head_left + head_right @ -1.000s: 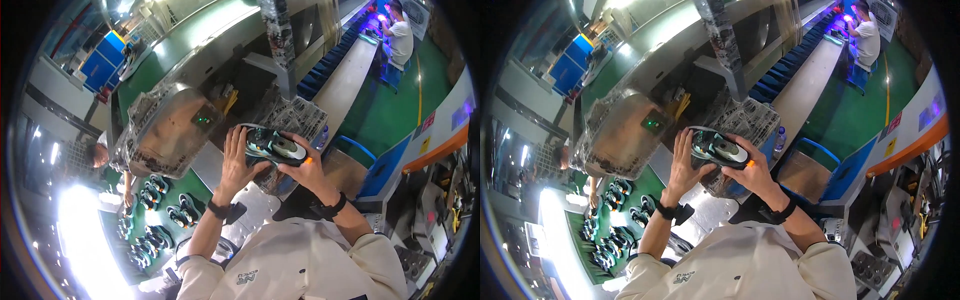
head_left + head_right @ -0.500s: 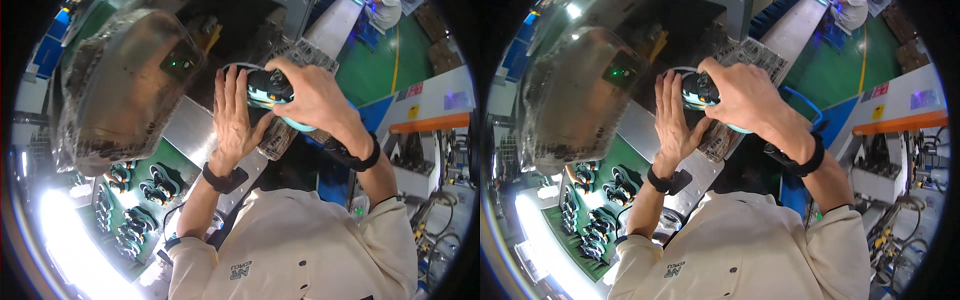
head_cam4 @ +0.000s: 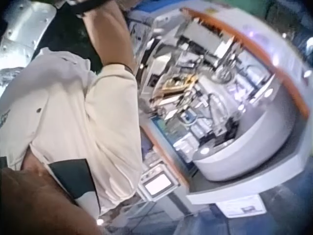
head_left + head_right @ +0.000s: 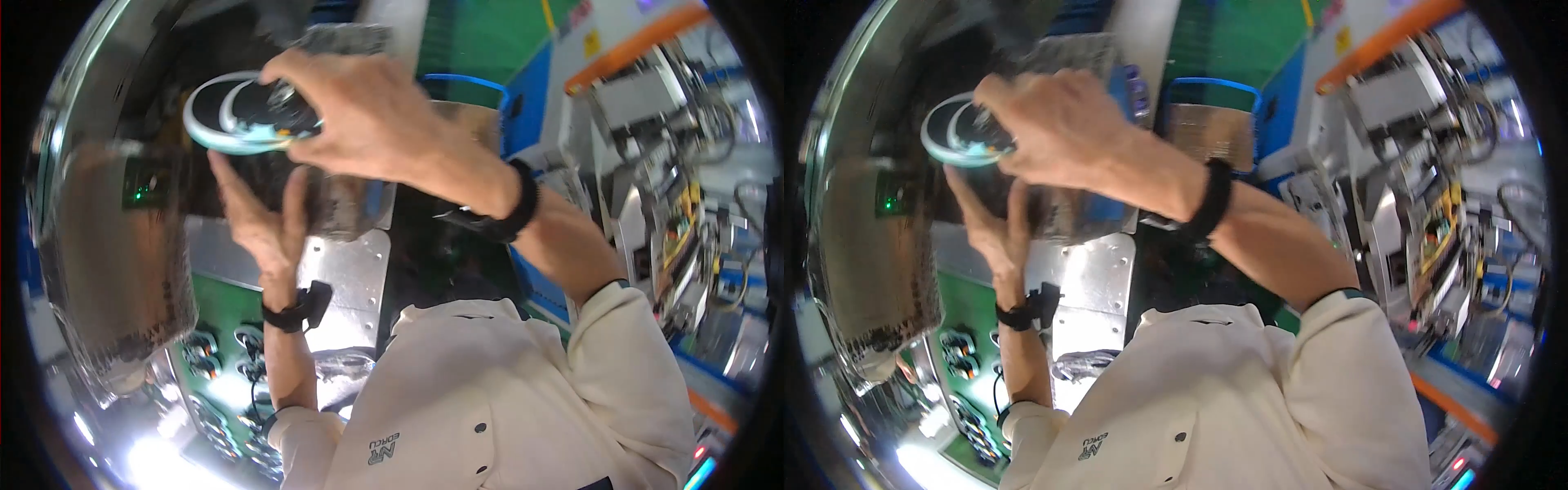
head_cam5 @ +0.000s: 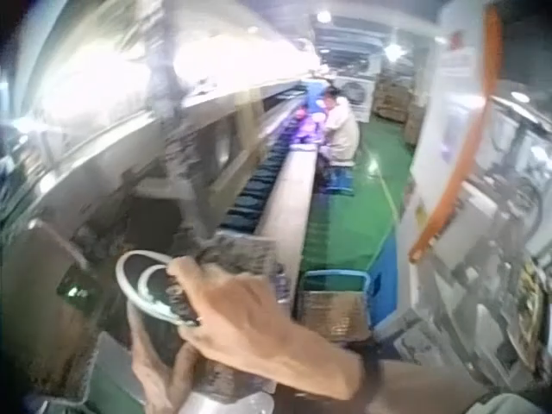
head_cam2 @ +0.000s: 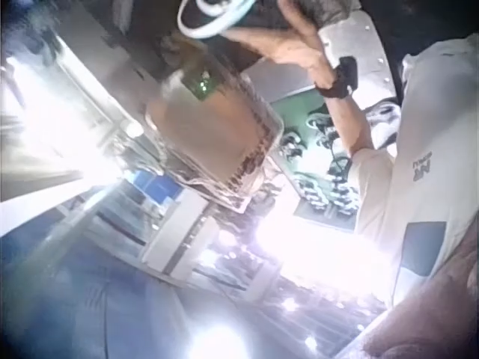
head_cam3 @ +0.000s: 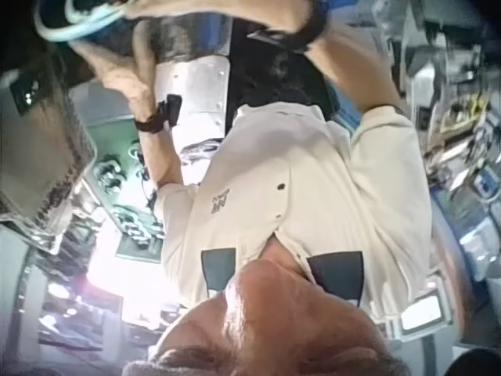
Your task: Operating industrial shoe-pressing and component-attaching machinery on a factory assembly line.
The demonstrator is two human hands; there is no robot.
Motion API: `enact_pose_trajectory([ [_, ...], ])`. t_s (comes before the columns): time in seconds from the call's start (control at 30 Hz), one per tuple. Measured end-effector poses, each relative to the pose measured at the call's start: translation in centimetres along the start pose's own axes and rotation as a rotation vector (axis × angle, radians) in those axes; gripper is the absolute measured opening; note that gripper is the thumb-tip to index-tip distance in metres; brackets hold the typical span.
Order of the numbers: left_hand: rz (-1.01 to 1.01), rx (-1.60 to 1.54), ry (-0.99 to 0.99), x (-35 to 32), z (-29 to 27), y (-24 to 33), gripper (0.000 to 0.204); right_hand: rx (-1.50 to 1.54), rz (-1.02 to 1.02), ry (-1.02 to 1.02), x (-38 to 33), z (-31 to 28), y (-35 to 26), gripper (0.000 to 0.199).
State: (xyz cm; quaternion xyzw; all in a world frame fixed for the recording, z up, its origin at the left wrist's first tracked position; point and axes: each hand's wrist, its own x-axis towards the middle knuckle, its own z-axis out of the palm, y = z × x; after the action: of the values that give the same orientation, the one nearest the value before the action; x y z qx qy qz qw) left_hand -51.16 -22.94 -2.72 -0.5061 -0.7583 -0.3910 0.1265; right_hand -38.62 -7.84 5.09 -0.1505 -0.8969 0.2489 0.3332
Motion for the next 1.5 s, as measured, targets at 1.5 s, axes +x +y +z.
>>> enact_pose_trajectory([
  [1.5, -0.421, -1.13, -2.108, -13.2, 36.8, 71.6, 0.024, -0.326, 1.537, 1.319, -65.3, -58.9, 5.9, 0.063],
])
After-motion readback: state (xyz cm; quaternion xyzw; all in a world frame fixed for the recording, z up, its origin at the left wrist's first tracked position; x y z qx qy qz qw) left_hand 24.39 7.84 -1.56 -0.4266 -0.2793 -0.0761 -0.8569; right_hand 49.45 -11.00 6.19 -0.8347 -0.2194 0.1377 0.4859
